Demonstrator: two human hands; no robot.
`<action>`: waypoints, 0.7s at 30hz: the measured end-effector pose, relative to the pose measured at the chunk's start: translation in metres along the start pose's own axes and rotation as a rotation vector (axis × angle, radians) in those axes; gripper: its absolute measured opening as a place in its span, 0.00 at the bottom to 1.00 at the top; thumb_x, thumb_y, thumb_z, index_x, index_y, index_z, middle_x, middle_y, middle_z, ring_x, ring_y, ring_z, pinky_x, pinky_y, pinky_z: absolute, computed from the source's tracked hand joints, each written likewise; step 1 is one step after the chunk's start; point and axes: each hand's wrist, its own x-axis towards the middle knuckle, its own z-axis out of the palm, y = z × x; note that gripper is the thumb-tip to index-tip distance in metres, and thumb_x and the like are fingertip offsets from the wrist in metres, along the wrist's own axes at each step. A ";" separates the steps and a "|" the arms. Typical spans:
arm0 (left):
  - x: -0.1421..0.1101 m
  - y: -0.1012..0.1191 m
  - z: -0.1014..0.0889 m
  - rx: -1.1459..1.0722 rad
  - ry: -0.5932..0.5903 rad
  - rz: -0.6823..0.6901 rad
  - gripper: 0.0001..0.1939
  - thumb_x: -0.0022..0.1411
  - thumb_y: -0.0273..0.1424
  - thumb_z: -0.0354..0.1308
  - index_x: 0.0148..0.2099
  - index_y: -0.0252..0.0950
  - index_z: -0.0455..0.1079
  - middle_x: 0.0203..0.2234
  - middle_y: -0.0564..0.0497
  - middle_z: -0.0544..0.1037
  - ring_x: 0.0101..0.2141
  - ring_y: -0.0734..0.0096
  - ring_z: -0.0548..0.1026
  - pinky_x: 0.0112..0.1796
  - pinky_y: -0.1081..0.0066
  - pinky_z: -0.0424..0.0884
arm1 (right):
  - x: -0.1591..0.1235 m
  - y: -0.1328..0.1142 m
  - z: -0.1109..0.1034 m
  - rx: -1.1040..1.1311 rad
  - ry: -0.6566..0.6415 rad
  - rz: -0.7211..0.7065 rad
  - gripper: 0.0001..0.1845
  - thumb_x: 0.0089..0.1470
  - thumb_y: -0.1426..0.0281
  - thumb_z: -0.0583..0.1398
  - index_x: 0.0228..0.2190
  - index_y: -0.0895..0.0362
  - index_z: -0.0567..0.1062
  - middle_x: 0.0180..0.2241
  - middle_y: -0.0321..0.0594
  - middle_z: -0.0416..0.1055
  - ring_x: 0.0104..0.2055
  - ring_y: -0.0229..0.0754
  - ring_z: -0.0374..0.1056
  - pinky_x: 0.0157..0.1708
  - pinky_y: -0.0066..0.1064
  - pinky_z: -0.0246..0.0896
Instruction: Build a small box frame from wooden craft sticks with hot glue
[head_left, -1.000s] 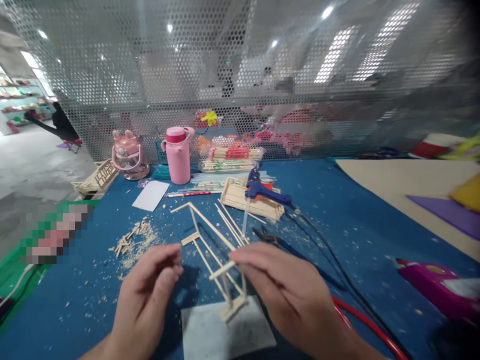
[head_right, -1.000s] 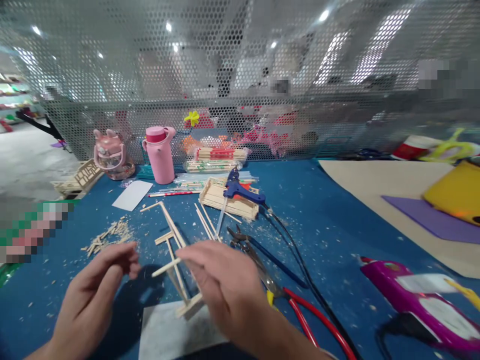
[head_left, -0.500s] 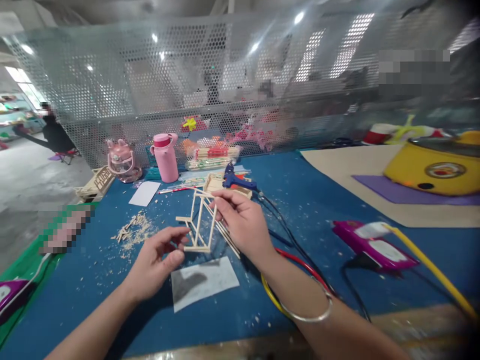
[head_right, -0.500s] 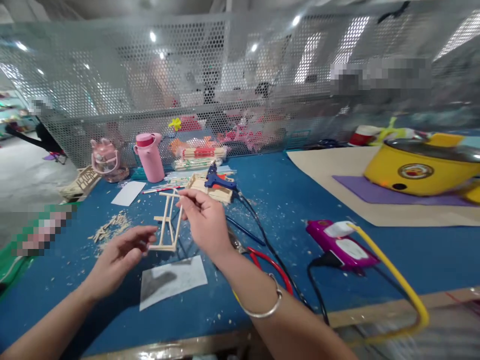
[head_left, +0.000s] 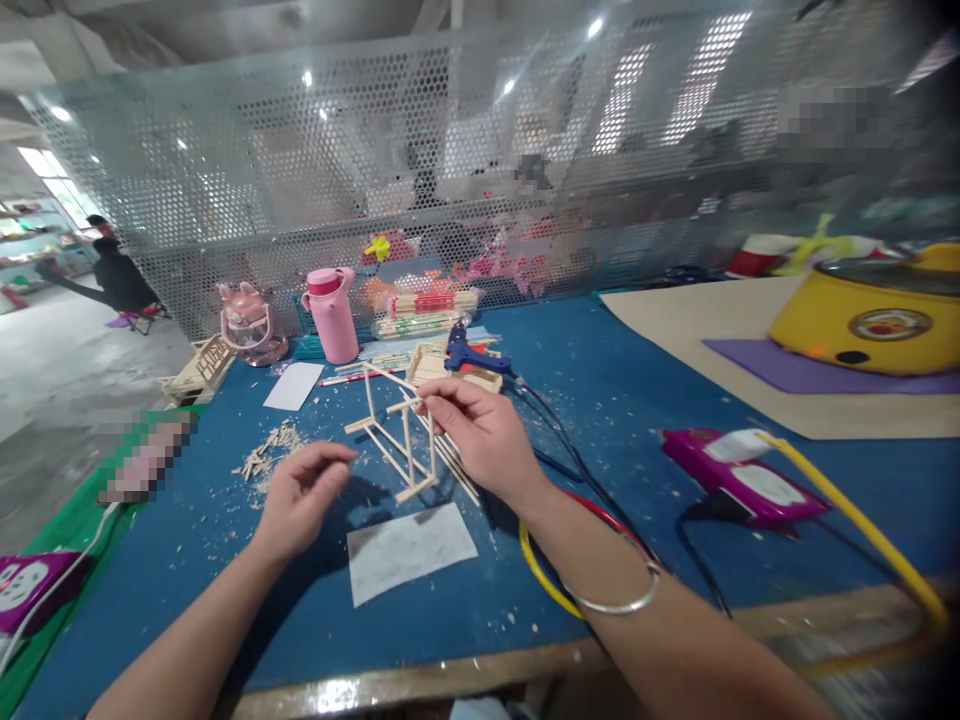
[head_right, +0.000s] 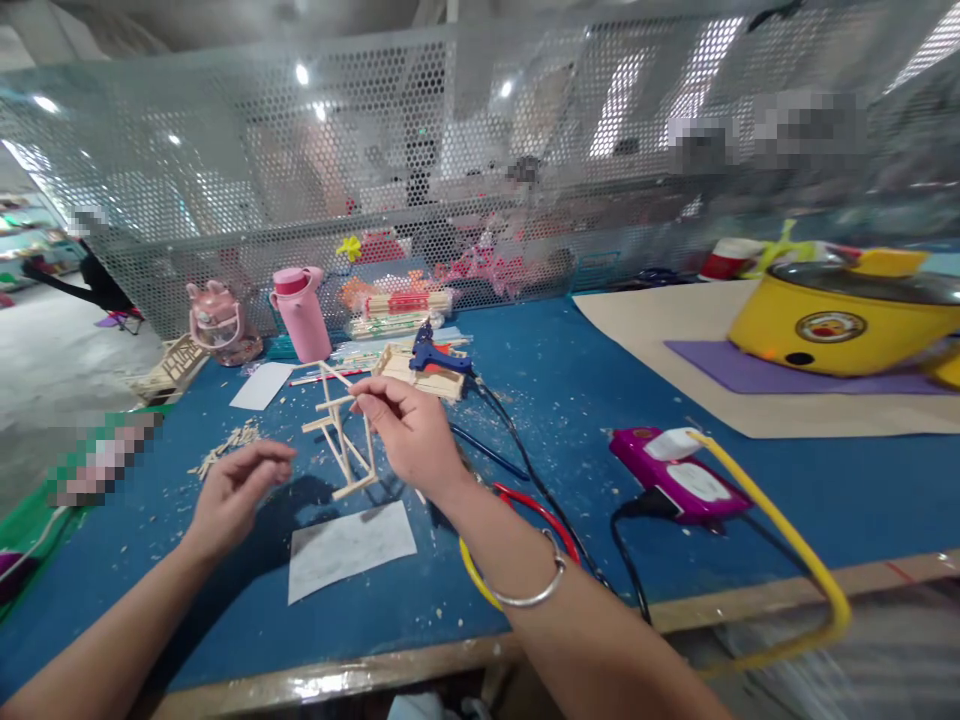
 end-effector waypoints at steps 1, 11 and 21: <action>0.004 -0.003 -0.007 0.000 0.156 0.037 0.16 0.57 0.43 0.55 0.29 0.35 0.71 0.20 0.52 0.70 0.23 0.74 0.67 0.26 0.74 0.65 | 0.002 0.001 -0.002 -0.016 -0.054 -0.010 0.09 0.51 0.67 0.57 0.32 0.58 0.74 0.26 0.36 0.72 0.23 0.32 0.60 0.24 0.25 0.56; 0.028 -0.015 -0.036 -0.188 0.124 -0.275 0.30 0.53 0.53 0.54 0.48 0.34 0.71 0.38 0.46 0.76 0.19 0.82 0.62 0.16 0.79 0.55 | 0.035 0.011 -0.007 -0.122 -0.547 0.176 0.07 0.51 0.76 0.54 0.28 0.60 0.72 0.23 0.33 0.68 0.22 0.30 0.57 0.21 0.22 0.52; 0.021 -0.006 -0.036 -0.345 0.082 -0.291 0.20 0.46 0.43 0.65 0.35 0.31 0.71 0.18 0.57 0.70 0.14 0.84 0.61 0.14 0.80 0.57 | 0.081 0.029 0.010 -0.170 -0.501 0.250 0.08 0.53 0.80 0.53 0.32 0.60 0.71 0.30 0.36 0.74 0.23 0.28 0.62 0.25 0.21 0.58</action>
